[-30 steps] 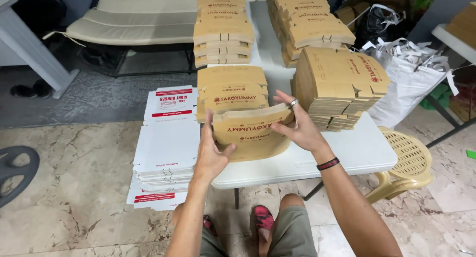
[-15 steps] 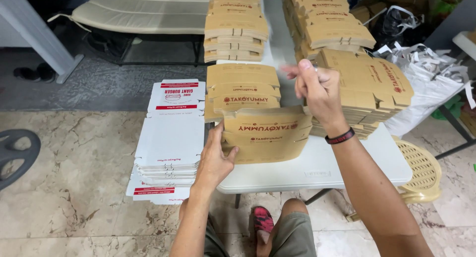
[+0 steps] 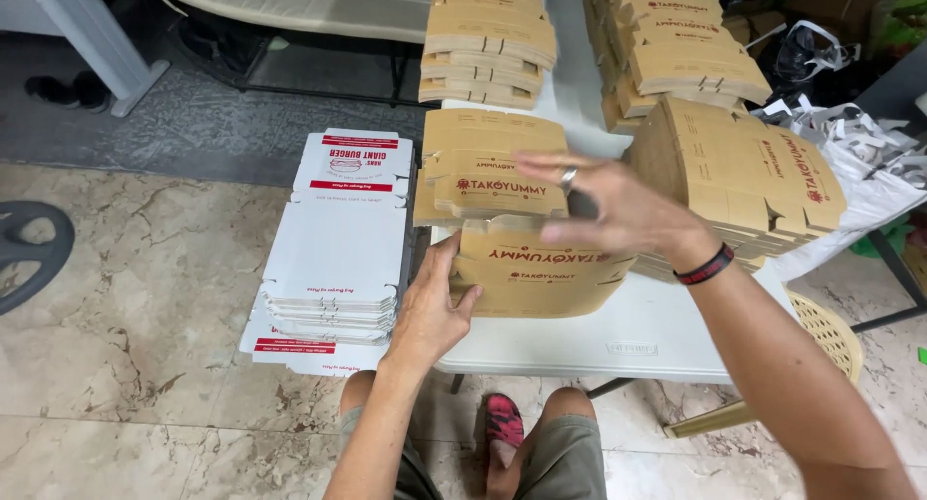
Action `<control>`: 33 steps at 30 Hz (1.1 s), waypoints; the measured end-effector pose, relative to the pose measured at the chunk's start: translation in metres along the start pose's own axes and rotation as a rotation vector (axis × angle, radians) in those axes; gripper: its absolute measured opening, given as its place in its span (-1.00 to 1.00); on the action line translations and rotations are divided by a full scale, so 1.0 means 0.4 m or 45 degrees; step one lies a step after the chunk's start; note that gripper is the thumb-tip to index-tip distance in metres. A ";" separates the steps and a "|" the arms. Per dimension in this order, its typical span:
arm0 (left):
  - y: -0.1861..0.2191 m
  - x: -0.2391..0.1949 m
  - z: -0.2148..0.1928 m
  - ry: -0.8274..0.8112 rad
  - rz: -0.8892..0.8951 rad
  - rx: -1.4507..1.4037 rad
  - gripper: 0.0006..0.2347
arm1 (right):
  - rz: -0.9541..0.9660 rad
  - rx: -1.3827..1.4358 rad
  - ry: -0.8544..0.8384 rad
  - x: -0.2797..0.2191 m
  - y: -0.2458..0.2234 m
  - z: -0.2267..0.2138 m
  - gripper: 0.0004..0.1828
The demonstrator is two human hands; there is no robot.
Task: Folding flat cardboard templates into boxes and stacking them on a table.
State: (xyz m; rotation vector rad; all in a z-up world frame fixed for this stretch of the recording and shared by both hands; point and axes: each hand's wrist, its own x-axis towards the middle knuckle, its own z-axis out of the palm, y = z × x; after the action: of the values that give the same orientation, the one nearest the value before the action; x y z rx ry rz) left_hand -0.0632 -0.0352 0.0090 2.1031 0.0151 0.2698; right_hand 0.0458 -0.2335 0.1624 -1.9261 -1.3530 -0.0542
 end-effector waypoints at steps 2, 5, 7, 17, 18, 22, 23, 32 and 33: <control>0.013 -0.002 -0.007 -0.020 -0.006 -0.008 -0.41 | 0.604 -0.161 -0.604 0.026 -0.069 0.008 -0.17; 0.001 0.003 -0.004 -0.004 -0.003 -0.004 -0.43 | 0.701 -0.263 -0.707 0.044 -0.047 0.004 -0.36; -0.004 0.005 -0.002 -0.006 -0.006 0.009 -0.44 | 0.767 -0.349 -0.781 0.062 -0.033 0.001 -0.45; -0.194 -0.088 -0.003 0.263 0.255 -1.061 0.13 | 0.736 -0.652 -0.891 -0.087 -0.123 0.007 -0.30; -0.305 -0.109 0.079 0.256 0.254 -1.066 0.13 | 0.744 -0.652 -0.890 -0.134 -0.112 0.007 -0.30; -0.408 -0.325 0.245 -0.084 -0.010 -1.982 -0.41 | 0.957 0.083 -0.324 -0.311 -0.126 0.109 -0.52; -0.351 -0.376 0.248 0.006 -0.238 -1.853 -0.58 | 1.372 0.043 -0.098 -0.347 -0.144 0.163 -0.56; -0.067 -0.442 0.118 -0.071 -0.624 -0.358 -0.56 | 1.748 0.474 0.661 -0.609 -0.056 0.482 -0.29; -0.082 -0.440 0.100 -0.084 -0.632 -0.348 -0.56 | 1.762 0.486 0.664 -0.604 -0.068 0.461 -0.29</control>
State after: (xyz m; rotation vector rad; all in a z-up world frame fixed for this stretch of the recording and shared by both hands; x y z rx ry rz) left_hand -0.2235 -0.0729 -0.0715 1.7675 0.4313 -0.0936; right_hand -0.1507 -0.3083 -0.0586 -1.9135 0.4198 0.3277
